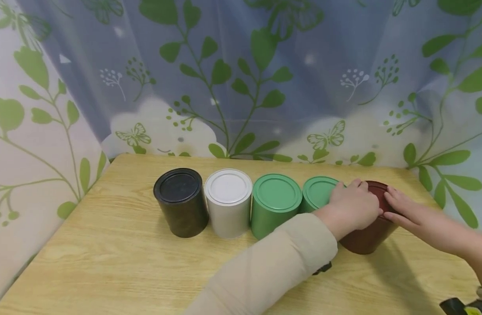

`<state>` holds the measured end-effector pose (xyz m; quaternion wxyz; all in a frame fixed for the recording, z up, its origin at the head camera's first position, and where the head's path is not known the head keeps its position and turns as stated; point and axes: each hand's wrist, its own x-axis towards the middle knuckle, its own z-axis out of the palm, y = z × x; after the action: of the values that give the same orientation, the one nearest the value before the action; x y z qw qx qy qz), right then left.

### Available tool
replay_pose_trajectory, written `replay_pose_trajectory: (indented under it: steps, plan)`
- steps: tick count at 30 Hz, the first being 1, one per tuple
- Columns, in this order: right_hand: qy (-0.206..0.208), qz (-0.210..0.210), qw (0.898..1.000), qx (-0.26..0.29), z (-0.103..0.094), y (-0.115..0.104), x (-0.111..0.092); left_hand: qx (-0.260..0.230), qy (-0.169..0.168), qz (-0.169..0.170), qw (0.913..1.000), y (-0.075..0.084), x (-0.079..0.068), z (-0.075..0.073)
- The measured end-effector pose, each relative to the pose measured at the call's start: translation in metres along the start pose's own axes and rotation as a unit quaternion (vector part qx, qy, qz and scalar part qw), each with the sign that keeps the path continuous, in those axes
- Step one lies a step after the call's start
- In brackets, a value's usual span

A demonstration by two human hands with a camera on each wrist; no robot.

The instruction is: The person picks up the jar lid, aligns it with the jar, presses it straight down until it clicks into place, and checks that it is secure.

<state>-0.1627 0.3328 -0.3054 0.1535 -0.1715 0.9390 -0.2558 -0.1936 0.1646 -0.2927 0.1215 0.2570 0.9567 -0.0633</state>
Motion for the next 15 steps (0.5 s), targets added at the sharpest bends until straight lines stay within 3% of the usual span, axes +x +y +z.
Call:
replay_pose_trajectory:
  steps: [10,15]
  plan:
    - [-0.017,0.003,1.0,0.006,-0.0003,-0.0001,0.0011,0.005,-0.019,-0.003,0.9998,0.0039,0.0005,-0.0043]
    - [-0.015,0.006,0.999,-0.039,0.0004,-0.004,0.0026,0.019,-0.027,-0.002,0.9995,0.0033,-0.0001,-0.0044]
